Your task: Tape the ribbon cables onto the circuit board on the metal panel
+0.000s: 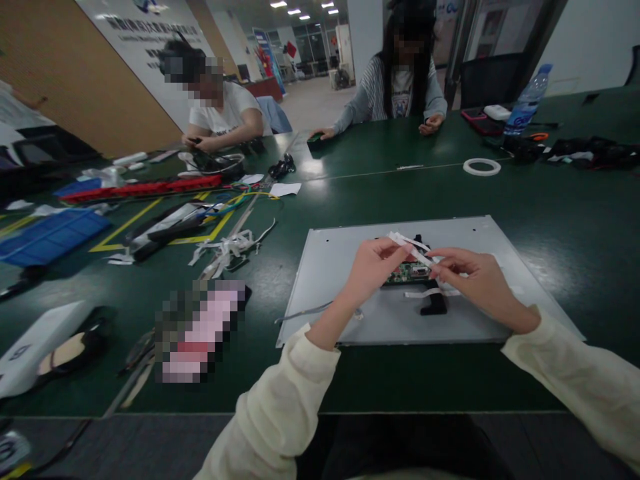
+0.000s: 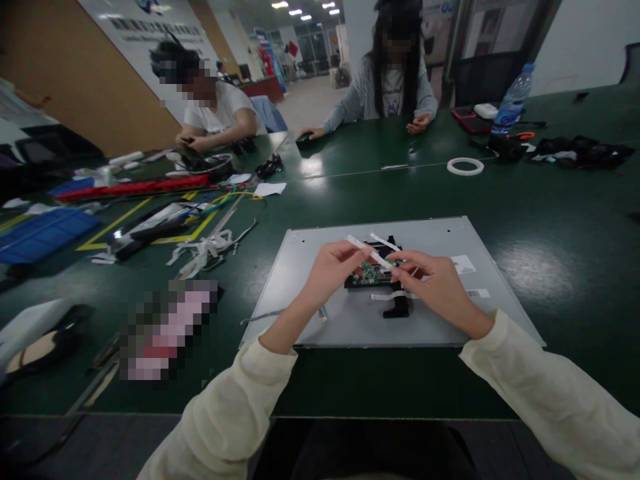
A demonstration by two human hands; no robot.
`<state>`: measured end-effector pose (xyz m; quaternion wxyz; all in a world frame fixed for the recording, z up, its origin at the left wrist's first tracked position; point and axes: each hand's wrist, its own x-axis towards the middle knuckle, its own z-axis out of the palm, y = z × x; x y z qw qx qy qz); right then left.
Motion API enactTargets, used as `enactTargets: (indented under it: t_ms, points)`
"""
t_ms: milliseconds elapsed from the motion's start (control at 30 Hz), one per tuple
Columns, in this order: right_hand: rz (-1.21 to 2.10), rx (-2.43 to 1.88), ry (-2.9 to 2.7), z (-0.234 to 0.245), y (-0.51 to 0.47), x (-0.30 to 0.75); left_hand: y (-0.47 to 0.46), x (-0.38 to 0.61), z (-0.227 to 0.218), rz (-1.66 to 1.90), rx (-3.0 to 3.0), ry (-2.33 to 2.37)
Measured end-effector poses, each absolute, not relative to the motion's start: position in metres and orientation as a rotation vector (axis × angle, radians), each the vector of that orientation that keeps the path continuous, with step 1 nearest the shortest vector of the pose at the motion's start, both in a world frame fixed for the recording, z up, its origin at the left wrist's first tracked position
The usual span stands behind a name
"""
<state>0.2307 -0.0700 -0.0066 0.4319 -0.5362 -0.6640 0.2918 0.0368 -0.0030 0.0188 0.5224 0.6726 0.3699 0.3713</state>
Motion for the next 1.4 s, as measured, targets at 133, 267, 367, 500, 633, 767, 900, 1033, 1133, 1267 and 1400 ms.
enactTargets:
  t_ms: [133,267,367,500,633,767,900,1033,1133,1267,1400]
  points:
    - [0.726,-1.353,-1.660,-0.006,-0.070,0.230,-0.002,0.037,0.014,0.956,1.660,0.908]
    - [0.781,-1.340,-1.640,-0.005,-0.068,0.227,-0.002,0.038,0.014,1.022,1.614,0.880]
    - [0.825,-1.300,-1.640,-0.005,-0.067,0.223,-0.001,0.039,0.013,1.034,1.534,0.853]
    - [0.817,-1.229,-1.728,-0.003,-0.067,0.222,0.003,0.035,0.012,1.038,1.481,0.831]
    - [0.568,-1.367,-1.902,0.010,-0.059,0.221,0.008,0.030,0.014,1.028,1.489,0.835]
    - [0.308,-1.494,-2.111,0.028,-0.042,0.212,0.009,0.029,0.015,1.105,1.514,0.792]
    - [0.501,-1.394,-1.978,0.031,-0.029,0.197,0.011,0.026,0.016,1.232,1.639,0.818]
    - [0.873,-1.309,-1.722,0.022,-0.027,0.186,0.010,0.022,0.015,1.294,1.836,0.885]
    - [0.962,-1.297,-1.651,0.015,-0.031,0.182,0.006,0.022,0.015,1.283,1.946,0.897]
    - [0.990,-1.288,-1.570,0.008,-0.038,0.179,0.004,0.026,0.014,1.366,1.942,0.927]
    - [1.059,-1.238,-1.593,0.003,-0.046,0.172,0.007,0.028,0.010,1.322,1.720,0.926]
